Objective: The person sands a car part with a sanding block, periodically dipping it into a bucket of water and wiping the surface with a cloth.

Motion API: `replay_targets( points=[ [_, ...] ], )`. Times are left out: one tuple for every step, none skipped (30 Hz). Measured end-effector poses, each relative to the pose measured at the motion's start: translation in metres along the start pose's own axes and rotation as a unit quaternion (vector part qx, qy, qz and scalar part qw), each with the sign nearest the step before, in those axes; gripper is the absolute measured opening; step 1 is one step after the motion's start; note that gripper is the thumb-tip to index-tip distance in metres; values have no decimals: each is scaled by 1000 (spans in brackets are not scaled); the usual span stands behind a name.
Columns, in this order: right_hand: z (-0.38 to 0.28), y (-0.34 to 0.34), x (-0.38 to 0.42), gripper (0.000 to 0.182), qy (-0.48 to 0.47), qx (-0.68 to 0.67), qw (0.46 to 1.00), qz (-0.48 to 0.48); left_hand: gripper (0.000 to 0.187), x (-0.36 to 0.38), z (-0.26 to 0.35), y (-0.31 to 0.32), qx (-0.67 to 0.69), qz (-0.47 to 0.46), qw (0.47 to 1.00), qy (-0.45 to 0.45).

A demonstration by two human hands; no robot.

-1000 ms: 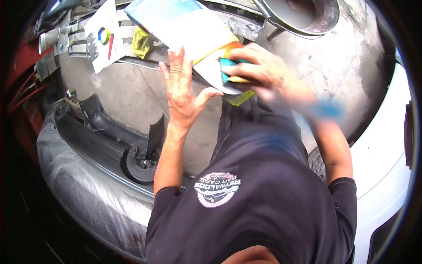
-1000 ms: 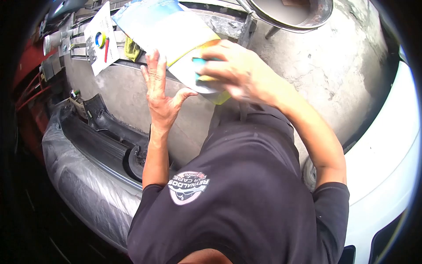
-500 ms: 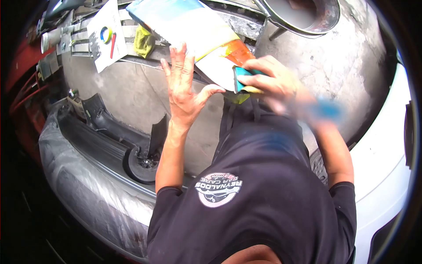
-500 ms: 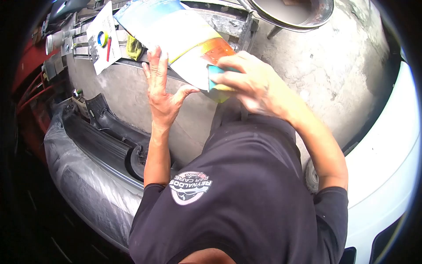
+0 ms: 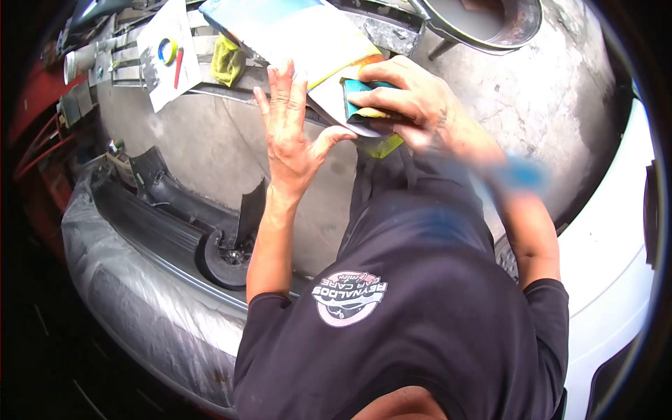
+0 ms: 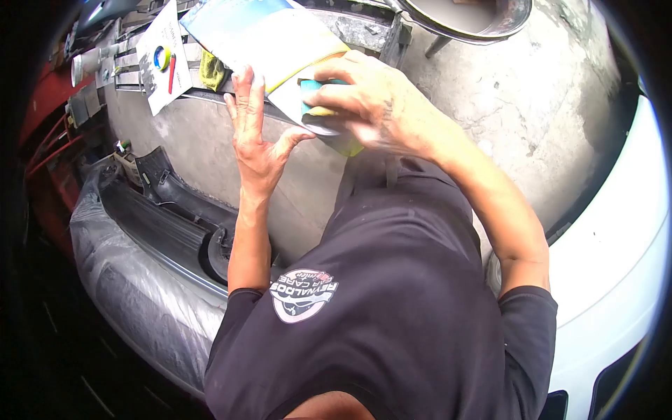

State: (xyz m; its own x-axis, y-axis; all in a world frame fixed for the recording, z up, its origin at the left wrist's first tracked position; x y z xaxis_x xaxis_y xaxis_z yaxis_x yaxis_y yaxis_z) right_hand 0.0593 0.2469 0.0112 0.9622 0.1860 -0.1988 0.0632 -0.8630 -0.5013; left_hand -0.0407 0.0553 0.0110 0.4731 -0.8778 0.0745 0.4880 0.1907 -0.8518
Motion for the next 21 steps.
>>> replay_targets(
  points=[
    [-1,1,5,42,9,13,1000,-16,114,-1,1,0,-5,-4,1000,1],
    [-2,1,11,39,18,26,999,-34,114,-3,1,0,-10,-7,1000,-1],
    [-3,3,19,39,17,25,999,-36,114,-3,0,0,-10,-7,1000,-3],
    [-3,4,26,39,14,28,999,-38,114,-4,1,1,-7,-1,1000,4],
    [-2,6,30,39,13,30,999,-41,115,-3,2,2,-3,2,1000,11],
    [-4,7,26,39,16,25,999,-45,115,1,2,3,1,-2,1000,6],
    [-4,5,14,40,19,22,999,-45,114,0,0,4,4,0,1000,5],
    [-3,3,2,42,20,21,999,-42,114,-2,-1,3,4,3,1000,5],
    [-5,2,-4,43,8,14,1000,-23,114,0,0,2,3,2,1000,5],
    [-6,3,-1,43,7,15,1000,-20,114,-1,-1,1,2,-2,1000,4],
    [-7,4,6,44,12,27,999,-21,113,0,-2,2,4,-6,1000,1],
    [-9,6,15,46,18,38,999,-25,113,1,-2,2,4,-6,1000,-3],
    [-11,7,23,50,18,46,998,-34,112,-1,0,2,4,-1,1000,8],
    [-9,7,22,50,14,47,998,-38,111,-2,1,2,4,5,1000,18],
    [-10,8,20,53,26,60,997,-38,111,0,-1,3,6,5,1000,15],
    [-12,8,19,55,38,73,996,-36,111,2,-3,4,8,4,1000,13],
    [-13,10,7,56,20,71,997,-19,110,-1,-5,4,7,7,1000,16],
    [-14,10,0,56,20,71,997,-18,110,0,-4,5,6,6,1000,17],
    [-16,9,-7,55,9,62,998,-21,110,1,-5,4,0,0,1000,13],
    [-18,8,-10,53,-2,55,998,-23,109,0,-5,4,-6,-5,1000,10],
    [-18,8,-3,53,-4,56,998,-24,109,-2,-5,3,-6,-3,1000,9]
  ],
)
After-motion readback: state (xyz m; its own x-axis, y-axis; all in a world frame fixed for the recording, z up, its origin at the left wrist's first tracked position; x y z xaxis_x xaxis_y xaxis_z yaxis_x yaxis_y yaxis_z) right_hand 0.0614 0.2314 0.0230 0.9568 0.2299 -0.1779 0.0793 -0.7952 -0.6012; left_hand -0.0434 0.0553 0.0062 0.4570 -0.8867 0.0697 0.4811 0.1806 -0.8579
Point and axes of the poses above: each hand's wrist, its own x-axis away from the middle knuckle, its own y-axis out of the palm, z = x × y, the point moved 7 cm from there along -x, towards the middle knuckle, and after that the axes turned 14 degrees about -z, right-handed, at the moved point
